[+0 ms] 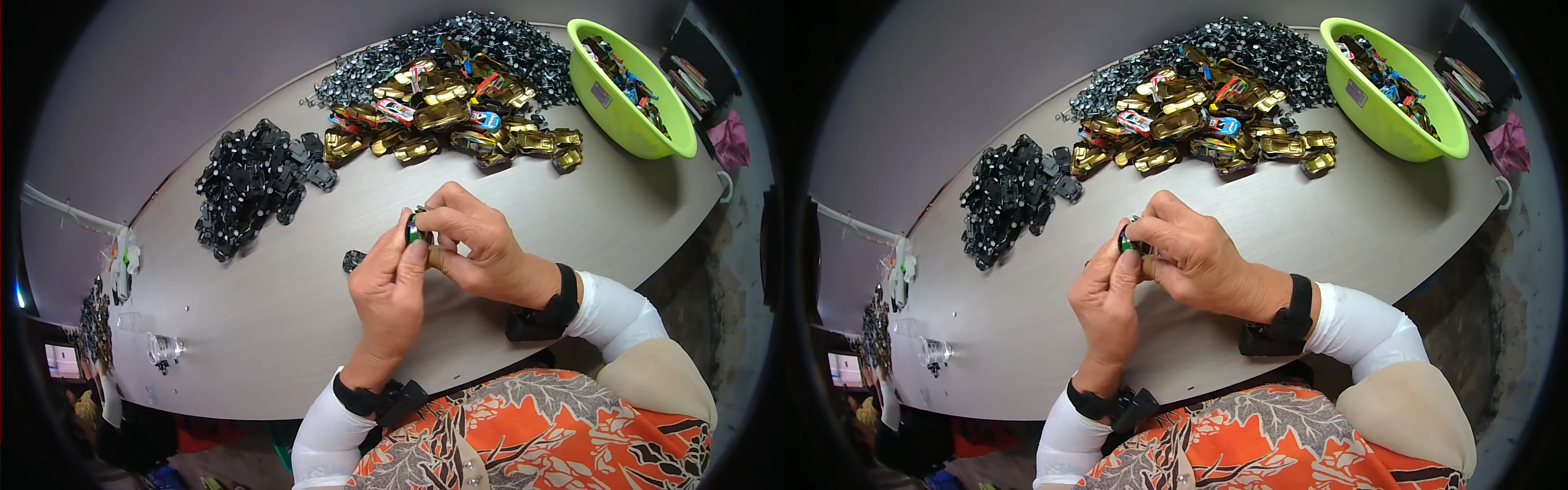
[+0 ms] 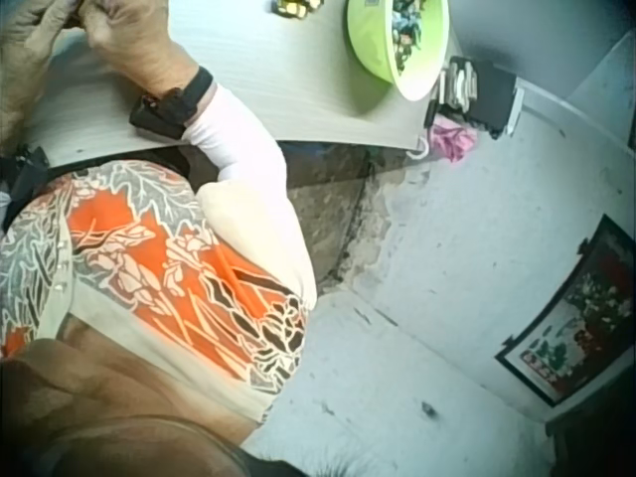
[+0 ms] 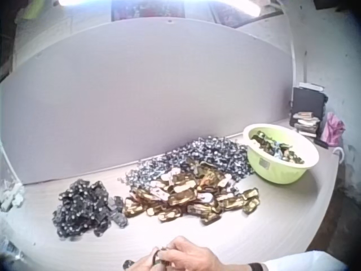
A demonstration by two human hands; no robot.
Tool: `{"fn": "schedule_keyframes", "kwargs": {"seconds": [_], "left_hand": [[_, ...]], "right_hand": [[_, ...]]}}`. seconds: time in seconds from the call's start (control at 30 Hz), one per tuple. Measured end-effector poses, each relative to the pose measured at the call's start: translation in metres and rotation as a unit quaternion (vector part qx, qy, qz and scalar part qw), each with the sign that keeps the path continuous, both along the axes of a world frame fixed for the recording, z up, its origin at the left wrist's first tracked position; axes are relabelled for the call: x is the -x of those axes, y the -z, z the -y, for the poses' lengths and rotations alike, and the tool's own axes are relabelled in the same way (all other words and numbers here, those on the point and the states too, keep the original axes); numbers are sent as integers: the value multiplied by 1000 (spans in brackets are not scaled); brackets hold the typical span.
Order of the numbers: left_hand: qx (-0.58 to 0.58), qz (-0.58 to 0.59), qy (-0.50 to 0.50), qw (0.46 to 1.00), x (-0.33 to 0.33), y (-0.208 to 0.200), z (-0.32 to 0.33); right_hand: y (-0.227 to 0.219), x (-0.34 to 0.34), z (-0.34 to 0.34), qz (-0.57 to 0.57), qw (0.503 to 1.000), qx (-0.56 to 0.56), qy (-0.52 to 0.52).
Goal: The person assembles small toy cars by hand at a workbench. They pick up a black car chassis and a gold car body, align them, and press them together to form a complete toy car. This process is repeated for multiple units, with the person handling the parts one at a time and placing the finished cars on the table.
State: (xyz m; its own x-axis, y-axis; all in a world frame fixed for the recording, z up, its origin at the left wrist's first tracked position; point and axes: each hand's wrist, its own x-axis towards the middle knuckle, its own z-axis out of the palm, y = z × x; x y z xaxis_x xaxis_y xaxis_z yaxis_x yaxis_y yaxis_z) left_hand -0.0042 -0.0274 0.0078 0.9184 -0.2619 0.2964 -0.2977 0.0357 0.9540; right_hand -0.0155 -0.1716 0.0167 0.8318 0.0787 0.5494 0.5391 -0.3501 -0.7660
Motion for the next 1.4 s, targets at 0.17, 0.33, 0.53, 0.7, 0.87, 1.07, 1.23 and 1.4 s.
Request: {"fn": "schedule_keyframes", "kwargs": {"seconds": [0.17,0.33,0.53,0.7,0.87,1.07,1.23,1.4], "left_hand": [[110,-160,39,980,0,-10,-3],[108,-97,59,988,-2,-7,-1],[131,-129,134,974,-9,-7,-7],[157,-190,159,956,-11,-9,-9],[140,-145,140,969,-12,-3,-9],[140,-154,143,968,-11,-5,-8],[166,-188,158,955,-10,-7,-7],[145,-171,144,964,-9,-4,-5]], "right_hand": [[-3,-3,5,0,998,-56,-36],[-11,-3,11,-39,992,-95,-72],[-13,-2,14,-46,992,-95,-63],[-15,2,13,-59,992,-103,-41],[-13,-2,18,-25,997,-37,-64],[-14,-3,19,-3,997,-18,-69],[-11,-1,12,-31,993,-106,-33],[-13,-2,12,-15,998,-50,-22]]}}
